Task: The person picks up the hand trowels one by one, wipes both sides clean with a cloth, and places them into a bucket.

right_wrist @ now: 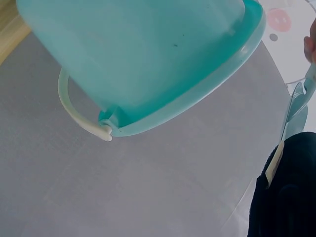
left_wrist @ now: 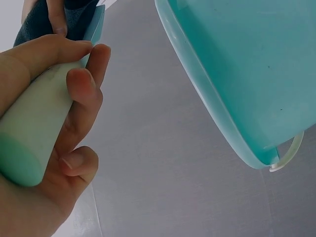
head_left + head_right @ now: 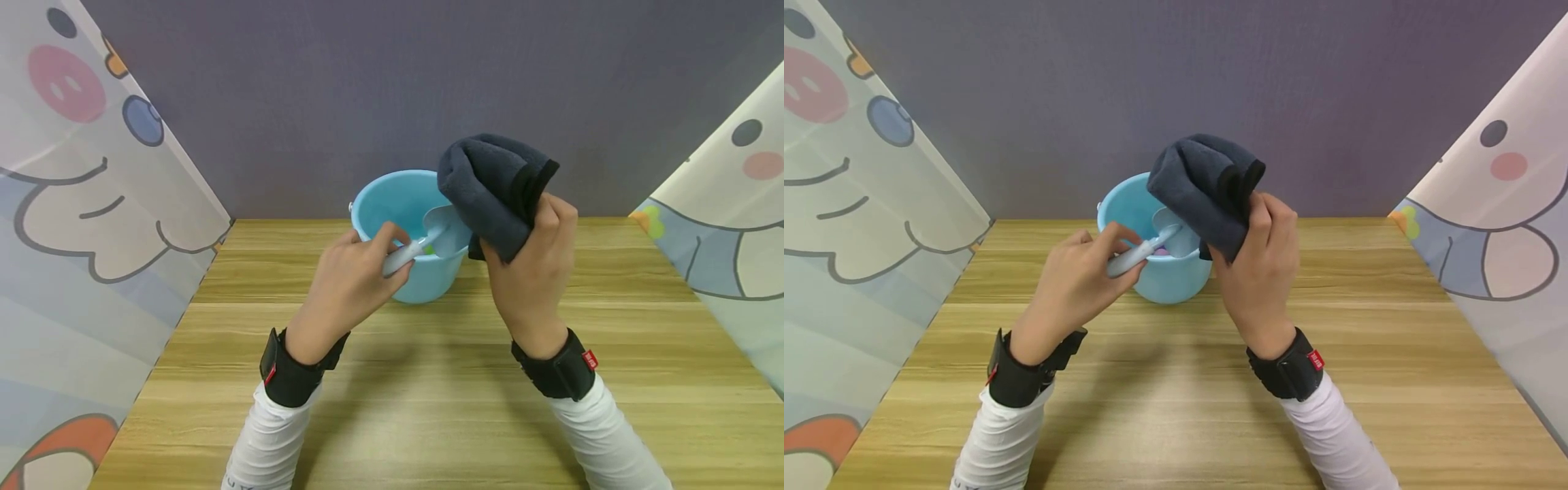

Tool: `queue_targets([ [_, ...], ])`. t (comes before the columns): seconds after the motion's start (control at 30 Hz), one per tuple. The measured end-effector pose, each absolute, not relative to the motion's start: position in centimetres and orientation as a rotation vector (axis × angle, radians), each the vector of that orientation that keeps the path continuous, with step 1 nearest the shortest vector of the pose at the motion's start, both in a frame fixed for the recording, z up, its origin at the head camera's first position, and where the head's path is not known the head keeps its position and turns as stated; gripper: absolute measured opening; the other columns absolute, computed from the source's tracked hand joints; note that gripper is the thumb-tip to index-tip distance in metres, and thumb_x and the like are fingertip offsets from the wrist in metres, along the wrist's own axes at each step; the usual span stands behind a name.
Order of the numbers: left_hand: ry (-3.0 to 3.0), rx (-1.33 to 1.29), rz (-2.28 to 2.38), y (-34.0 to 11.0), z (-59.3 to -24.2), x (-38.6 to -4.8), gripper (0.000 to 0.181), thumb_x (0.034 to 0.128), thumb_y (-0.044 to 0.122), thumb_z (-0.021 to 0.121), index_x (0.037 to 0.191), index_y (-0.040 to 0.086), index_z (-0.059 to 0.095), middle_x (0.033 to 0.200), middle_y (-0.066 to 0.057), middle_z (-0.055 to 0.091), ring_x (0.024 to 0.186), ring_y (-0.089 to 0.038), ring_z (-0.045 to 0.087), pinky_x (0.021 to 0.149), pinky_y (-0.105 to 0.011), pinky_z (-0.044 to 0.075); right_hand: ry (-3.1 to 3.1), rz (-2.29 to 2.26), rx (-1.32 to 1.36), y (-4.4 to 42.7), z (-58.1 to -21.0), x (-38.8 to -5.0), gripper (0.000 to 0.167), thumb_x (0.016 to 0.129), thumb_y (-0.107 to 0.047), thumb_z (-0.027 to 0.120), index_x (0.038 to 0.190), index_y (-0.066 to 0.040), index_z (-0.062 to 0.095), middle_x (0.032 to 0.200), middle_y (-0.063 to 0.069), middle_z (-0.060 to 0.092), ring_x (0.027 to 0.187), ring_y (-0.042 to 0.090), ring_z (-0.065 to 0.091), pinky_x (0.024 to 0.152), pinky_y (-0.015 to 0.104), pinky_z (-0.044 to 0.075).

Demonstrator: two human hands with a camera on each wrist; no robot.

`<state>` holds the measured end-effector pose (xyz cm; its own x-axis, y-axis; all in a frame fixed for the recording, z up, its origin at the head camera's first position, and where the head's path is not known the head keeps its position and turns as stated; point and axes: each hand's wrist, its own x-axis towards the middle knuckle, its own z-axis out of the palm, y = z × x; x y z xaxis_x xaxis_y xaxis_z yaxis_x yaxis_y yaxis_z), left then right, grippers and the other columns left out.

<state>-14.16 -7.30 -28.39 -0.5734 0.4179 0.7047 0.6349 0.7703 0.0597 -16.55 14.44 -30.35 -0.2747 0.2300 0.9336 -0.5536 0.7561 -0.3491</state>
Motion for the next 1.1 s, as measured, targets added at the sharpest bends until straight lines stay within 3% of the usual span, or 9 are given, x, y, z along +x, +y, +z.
queue_targets([
  [0.2, -2.245, -0.76, -0.396, -7.6, -28.4, -14.3, 0.027, 0.0865, 0.019, 0.077, 0.103, 0.01, 0.058, 0.087, -0.003, 0.079, 0.075, -0.021, 0.071, 0.065, -0.031, 0.049, -1.7, 0.782, 0.234, 14.8, -30.2, -16.6, 0.045, 0.092, -0.022, 0.072, 0.125, -0.002, 0.05, 0.114, 0.027, 0.056, 0.104, 0.042, 0.057, 0.095, 0.051, 0.049],
  [0.4, -2.216, -0.716, -0.36, -8.0, -28.5, -14.4, 0.023, 0.0861, 0.018, 0.077, 0.097, 0.008, 0.06, 0.078, 0.003, 0.075, 0.053, -0.012, 0.055, 0.059, -0.029, 0.041, -1.727, 0.782, 0.226, 15.1, -30.2, -16.7, 0.045, 0.094, -0.023, 0.07, 0.128, -0.004, 0.048, 0.116, 0.027, 0.055, 0.106, 0.042, 0.057, 0.097, 0.052, 0.05],
  [0.53, -2.292, -0.648, -0.423, -8.3, -28.2, -14.3, 0.021, 0.087, 0.019, 0.078, 0.097, 0.008, 0.063, 0.067, -0.001, 0.068, 0.05, -0.015, 0.048, 0.052, -0.029, 0.038, -1.72, 0.8, 0.209, 15.3, -30.1, -17.0, 0.045, 0.093, -0.021, 0.07, 0.128, -0.005, 0.047, 0.115, 0.027, 0.055, 0.106, 0.042, 0.057, 0.097, 0.053, 0.048],
  [0.63, -2.381, -0.577, -0.529, -8.4, -27.8, -14.4, 0.018, 0.0889, 0.018, 0.077, 0.1, 0.007, 0.067, 0.075, -0.006, 0.069, 0.056, -0.018, 0.054, 0.052, -0.032, 0.044, -1.711, 0.8, 0.199, 15.3, -30.0, -17.0, 0.044, 0.092, -0.021, 0.07, 0.127, -0.004, 0.048, 0.114, 0.027, 0.055, 0.104, 0.042, 0.057, 0.095, 0.053, 0.048],
  [0.77, -2.44, -0.476, -0.598, -8.3, -27.3, -15.1, 0.02, 0.0903, 0.017, 0.077, 0.104, 0.003, 0.073, 0.094, -0.013, 0.066, 0.076, -0.024, 0.06, 0.066, -0.037, 0.052, -1.708, 0.791, 0.207, 15.3, -29.9, -16.9, 0.044, 0.092, -0.02, 0.07, 0.127, -0.003, 0.048, 0.114, 0.027, 0.055, 0.103, 0.042, 0.057, 0.094, 0.054, 0.048],
  [0.9, -2.499, -0.408, -0.543, -7.9, -26.5, -16.6, 0.02, 0.0921, 0.015, 0.074, 0.103, -0.001, 0.074, 0.093, -0.015, 0.062, 0.081, -0.028, 0.058, 0.073, -0.039, 0.053, -1.713, 0.797, 0.213, 15.6, -29.8, -16.7, 0.044, 0.093, -0.019, 0.07, 0.128, -0.004, 0.048, 0.115, 0.027, 0.055, 0.105, 0.041, 0.057, 0.095, 0.053, 0.048],
  [1.1, -2.624, -0.427, -0.378, -6.5, -25.7, -19.6, 0.016, 0.0951, 0.009, 0.068, 0.107, 0.001, 0.074, 0.095, -0.017, 0.07, 0.083, -0.031, 0.065, 0.074, -0.042, 0.056, -1.718, 0.789, 0.215, 15.8, -29.6, -16.4, 0.043, 0.094, -0.02, 0.068, 0.129, -0.004, 0.048, 0.115, 0.027, 0.055, 0.106, 0.041, 0.057, 0.096, 0.053, 0.047],
])
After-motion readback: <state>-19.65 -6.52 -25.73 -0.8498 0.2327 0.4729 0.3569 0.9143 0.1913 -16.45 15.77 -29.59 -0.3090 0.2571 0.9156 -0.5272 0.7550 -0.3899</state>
